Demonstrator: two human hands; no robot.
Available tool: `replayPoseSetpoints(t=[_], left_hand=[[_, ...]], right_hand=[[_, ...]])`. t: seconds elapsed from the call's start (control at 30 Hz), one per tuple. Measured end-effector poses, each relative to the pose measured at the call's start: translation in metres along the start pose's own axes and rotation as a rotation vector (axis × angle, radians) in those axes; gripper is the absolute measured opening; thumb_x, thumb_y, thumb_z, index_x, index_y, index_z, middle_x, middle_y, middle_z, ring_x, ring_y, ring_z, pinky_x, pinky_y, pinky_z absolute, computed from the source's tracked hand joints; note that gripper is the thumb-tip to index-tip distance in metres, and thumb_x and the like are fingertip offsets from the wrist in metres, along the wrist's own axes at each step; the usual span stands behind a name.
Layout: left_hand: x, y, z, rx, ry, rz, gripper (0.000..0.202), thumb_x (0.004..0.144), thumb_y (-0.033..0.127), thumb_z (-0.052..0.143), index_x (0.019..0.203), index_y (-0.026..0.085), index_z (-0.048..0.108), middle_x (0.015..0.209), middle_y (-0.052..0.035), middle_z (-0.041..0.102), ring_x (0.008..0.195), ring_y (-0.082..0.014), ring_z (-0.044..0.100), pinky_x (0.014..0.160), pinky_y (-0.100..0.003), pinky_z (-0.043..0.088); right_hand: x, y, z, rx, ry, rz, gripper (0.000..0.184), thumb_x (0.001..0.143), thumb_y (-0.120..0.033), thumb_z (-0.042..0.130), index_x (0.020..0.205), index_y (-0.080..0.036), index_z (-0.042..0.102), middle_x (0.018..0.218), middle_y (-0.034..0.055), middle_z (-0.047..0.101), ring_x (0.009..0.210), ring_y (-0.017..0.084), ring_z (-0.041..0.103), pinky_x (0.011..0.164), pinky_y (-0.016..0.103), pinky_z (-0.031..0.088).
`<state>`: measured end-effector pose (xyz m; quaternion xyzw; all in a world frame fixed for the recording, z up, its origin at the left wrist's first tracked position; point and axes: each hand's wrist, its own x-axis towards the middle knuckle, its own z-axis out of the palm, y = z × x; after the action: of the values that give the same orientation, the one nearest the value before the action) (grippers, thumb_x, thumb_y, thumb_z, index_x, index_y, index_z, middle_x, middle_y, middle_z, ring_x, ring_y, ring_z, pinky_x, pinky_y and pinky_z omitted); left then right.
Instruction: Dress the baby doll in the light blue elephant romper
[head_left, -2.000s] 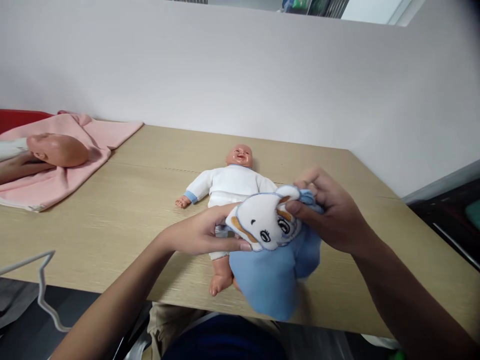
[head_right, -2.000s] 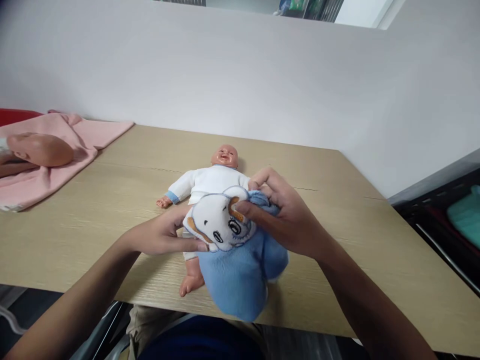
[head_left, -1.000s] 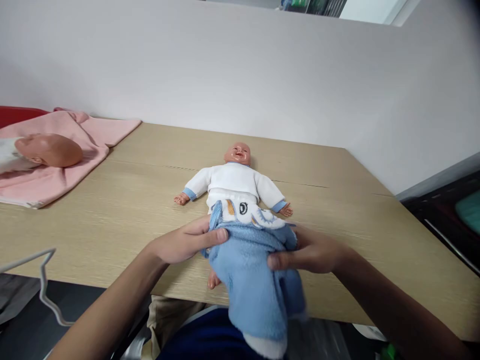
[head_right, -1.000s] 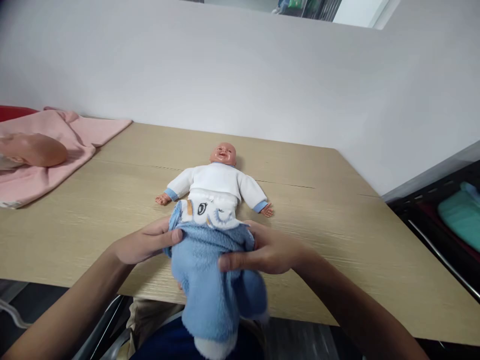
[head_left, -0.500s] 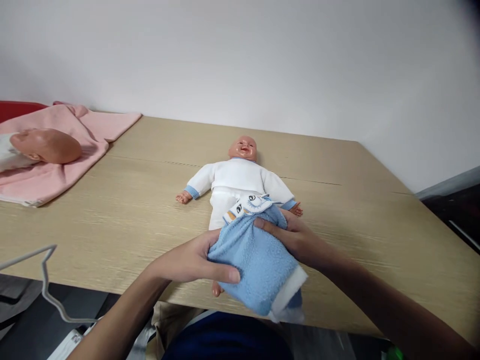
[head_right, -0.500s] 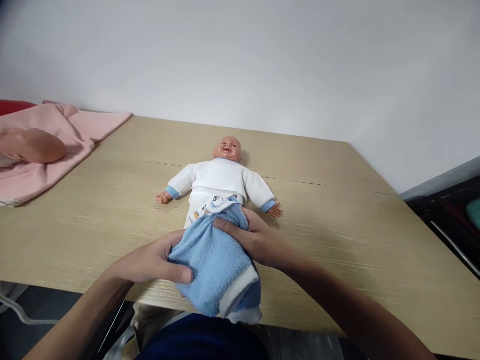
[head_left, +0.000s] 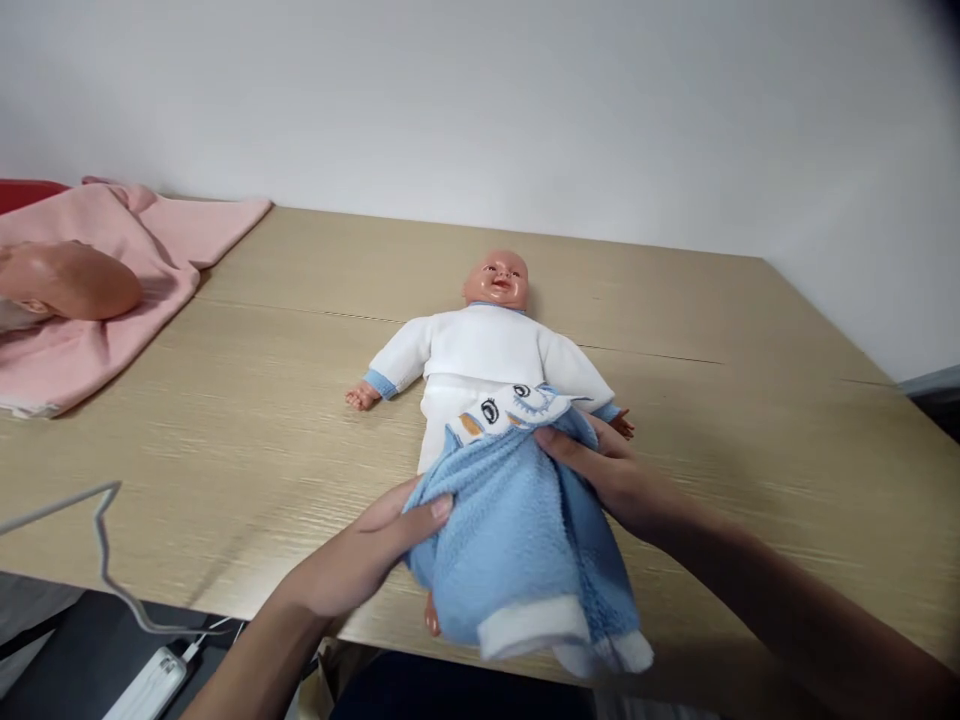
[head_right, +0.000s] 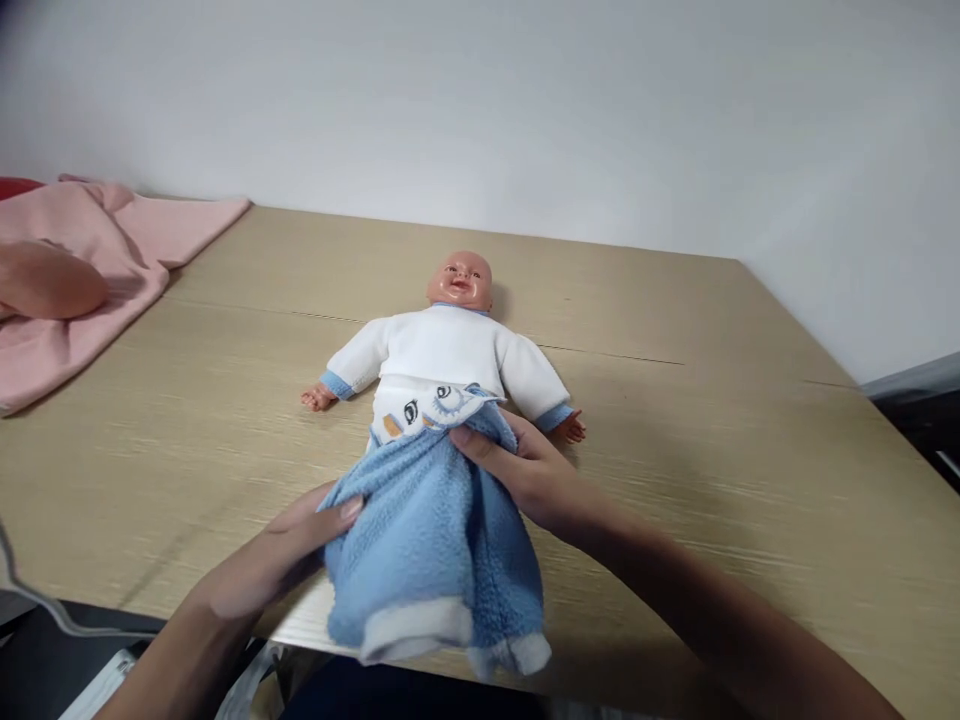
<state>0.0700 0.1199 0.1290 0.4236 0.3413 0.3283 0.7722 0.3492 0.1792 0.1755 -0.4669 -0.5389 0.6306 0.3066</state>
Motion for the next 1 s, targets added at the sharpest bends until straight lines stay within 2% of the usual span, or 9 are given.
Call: replayPoseSetpoints(t=[0.1, 0.23, 0.3, 0.43, 0.5, 0.63, 0.77, 0.87, 1.0], left_hand=[[-0.001, -0.004, 0.003, -0.004, -0.005, -0.016, 0.049, 0.098, 0.065, 0.084, 0.124, 0.024, 0.085, 0.110, -0.0066, 0.084, 0.104, -0.0248, 0.076, 0.093, -0.033, 0.059], [-0.001, -0.008, 0.009, -0.137, -0.256, 0.082, 0.081, 0.064, 0.066, 0.108, 0.129, 0.024, 0.085, 0.109, -0.0085, 0.085, 0.098, -0.0287, 0.080, 0.087, -0.035, 0.062], [0.001, -0.007, 0.011, -0.174, -0.322, 0.140, 0.085, 0.057, 0.057, 0.113, 0.130, 0.024, 0.084, 0.102, -0.0087, 0.084, 0.095, -0.0318, 0.081, 0.089, -0.040, 0.065], [0.005, -0.004, 0.014, -0.172, -0.221, 0.217, 0.034, 0.088, 0.053, 0.096, 0.101, 0.023, 0.085, 0.075, -0.0037, 0.078, 0.066, -0.0211, 0.073, 0.067, -0.032, 0.062], [0.008, -0.005, 0.016, -0.144, -0.128, 0.221, 0.034, 0.097, 0.054, 0.088, 0.090, 0.021, 0.081, 0.071, -0.0036, 0.076, 0.059, -0.0171, 0.068, 0.060, -0.028, 0.057], [0.013, -0.011, 0.022, -0.154, -0.045, 0.093, 0.049, 0.095, 0.066, 0.085, 0.090, 0.018, 0.075, 0.060, -0.0017, 0.067, 0.047, -0.0147, 0.062, 0.047, -0.024, 0.053], [0.008, -0.010, 0.027, -0.267, -0.045, 0.065, 0.067, 0.081, 0.081, 0.090, 0.103, 0.019, 0.075, 0.061, 0.0005, 0.067, 0.046, -0.0144, 0.063, 0.044, -0.022, 0.056], [0.002, -0.004, 0.029, -0.288, -0.051, 0.094, 0.074, 0.070, 0.065, 0.105, 0.122, 0.021, 0.076, 0.074, -0.0021, 0.075, 0.053, -0.0170, 0.069, 0.047, -0.024, 0.060], [0.003, -0.001, 0.034, -0.157, 0.104, 0.092, 0.057, 0.078, 0.046, 0.100, 0.120, 0.017, 0.076, 0.073, -0.0048, 0.075, 0.054, -0.0182, 0.067, 0.046, -0.025, 0.055]], right_hand=[[-0.001, -0.003, 0.001, -0.019, -0.028, -0.054, 0.059, 0.094, -0.080, 0.080, 0.125, -0.030, 0.085, 0.128, 0.0070, 0.084, 0.129, 0.033, 0.074, 0.114, 0.046, 0.062], [0.002, -0.002, 0.001, -0.035, -0.206, -0.082, 0.058, 0.100, -0.075, 0.076, 0.128, -0.026, 0.085, 0.120, 0.0069, 0.085, 0.122, 0.031, 0.077, 0.119, 0.049, 0.060], [0.003, -0.001, 0.001, -0.029, -0.276, -0.058, 0.055, 0.101, -0.071, 0.078, 0.130, -0.025, 0.085, 0.121, 0.0066, 0.084, 0.120, 0.029, 0.077, 0.119, 0.048, 0.060], [0.002, -0.001, -0.003, 0.055, -0.426, -0.022, 0.059, 0.098, -0.069, 0.082, 0.138, -0.025, 0.081, 0.126, 0.0077, 0.084, 0.126, 0.029, 0.077, 0.122, 0.048, 0.058], [0.000, -0.002, -0.005, 0.121, -0.522, -0.049, 0.069, 0.093, -0.068, 0.088, 0.144, -0.024, 0.077, 0.132, 0.0094, 0.083, 0.130, 0.030, 0.077, 0.123, 0.049, 0.057], [-0.006, 0.001, -0.008, 0.196, -0.588, -0.033, 0.069, 0.090, -0.058, 0.094, 0.144, -0.019, 0.076, 0.128, 0.0110, 0.085, 0.121, 0.028, 0.081, 0.116, 0.044, 0.062], [-0.011, 0.008, -0.003, 0.286, -0.507, 0.028, 0.060, 0.096, -0.067, 0.085, 0.130, -0.018, 0.081, 0.120, 0.0105, 0.086, 0.111, 0.024, 0.083, 0.113, 0.041, 0.063], [-0.013, 0.006, 0.004, 0.242, -0.490, 0.025, 0.056, 0.100, -0.067, 0.081, 0.129, -0.018, 0.081, 0.126, 0.0112, 0.085, 0.116, 0.023, 0.082, 0.114, 0.039, 0.062], [-0.015, -0.008, 0.017, 0.249, -0.684, -0.088, 0.068, 0.094, -0.050, 0.092, 0.151, -0.020, 0.068, 0.135, 0.0123, 0.081, 0.120, 0.026, 0.081, 0.111, 0.043, 0.064]])
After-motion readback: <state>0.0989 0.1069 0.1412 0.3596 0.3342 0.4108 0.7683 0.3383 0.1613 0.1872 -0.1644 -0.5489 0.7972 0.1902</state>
